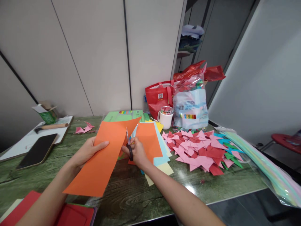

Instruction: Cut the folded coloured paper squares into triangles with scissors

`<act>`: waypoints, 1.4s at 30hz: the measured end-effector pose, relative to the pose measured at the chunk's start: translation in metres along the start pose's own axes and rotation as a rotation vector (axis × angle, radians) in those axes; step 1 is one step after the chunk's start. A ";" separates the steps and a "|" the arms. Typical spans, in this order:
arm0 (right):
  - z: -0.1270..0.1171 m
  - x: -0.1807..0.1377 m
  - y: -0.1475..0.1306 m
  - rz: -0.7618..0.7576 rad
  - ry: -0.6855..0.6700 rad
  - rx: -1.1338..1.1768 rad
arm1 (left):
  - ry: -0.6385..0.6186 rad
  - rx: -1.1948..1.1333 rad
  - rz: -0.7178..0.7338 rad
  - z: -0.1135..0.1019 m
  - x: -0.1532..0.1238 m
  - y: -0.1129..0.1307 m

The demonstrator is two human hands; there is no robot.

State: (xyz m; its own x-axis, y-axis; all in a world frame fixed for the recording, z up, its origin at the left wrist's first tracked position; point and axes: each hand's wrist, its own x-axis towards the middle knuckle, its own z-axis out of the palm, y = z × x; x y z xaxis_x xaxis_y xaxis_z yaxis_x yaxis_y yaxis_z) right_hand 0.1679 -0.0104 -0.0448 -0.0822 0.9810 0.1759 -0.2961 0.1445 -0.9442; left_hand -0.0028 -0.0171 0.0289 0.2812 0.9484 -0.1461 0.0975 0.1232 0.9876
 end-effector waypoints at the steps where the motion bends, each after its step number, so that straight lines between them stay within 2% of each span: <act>1: 0.000 0.000 0.001 -0.001 -0.001 0.001 | 0.000 -0.001 -0.003 0.000 0.000 0.000; 10: 0.000 0.001 0.002 -0.001 0.003 -0.017 | -0.035 -0.069 -0.020 0.000 0.001 0.000; 19: -0.001 0.000 0.003 0.005 -0.022 0.002 | -0.064 -0.191 0.025 -0.003 0.006 -0.006; 28: -0.001 0.002 -0.006 -0.030 0.020 0.019 | -0.086 -0.075 0.001 -0.003 0.005 -0.006; 42: -0.005 0.005 0.003 -0.053 0.017 0.010 | -0.045 -0.073 0.016 0.001 0.001 0.001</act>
State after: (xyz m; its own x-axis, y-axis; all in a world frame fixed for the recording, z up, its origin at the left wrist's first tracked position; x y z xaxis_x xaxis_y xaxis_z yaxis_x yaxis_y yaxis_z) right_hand 0.1711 -0.0042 -0.0475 -0.0503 0.9740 0.2208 -0.3095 0.1950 -0.9307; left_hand -0.0012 -0.0162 0.0298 0.3253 0.9365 -0.1308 0.0229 0.1305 0.9912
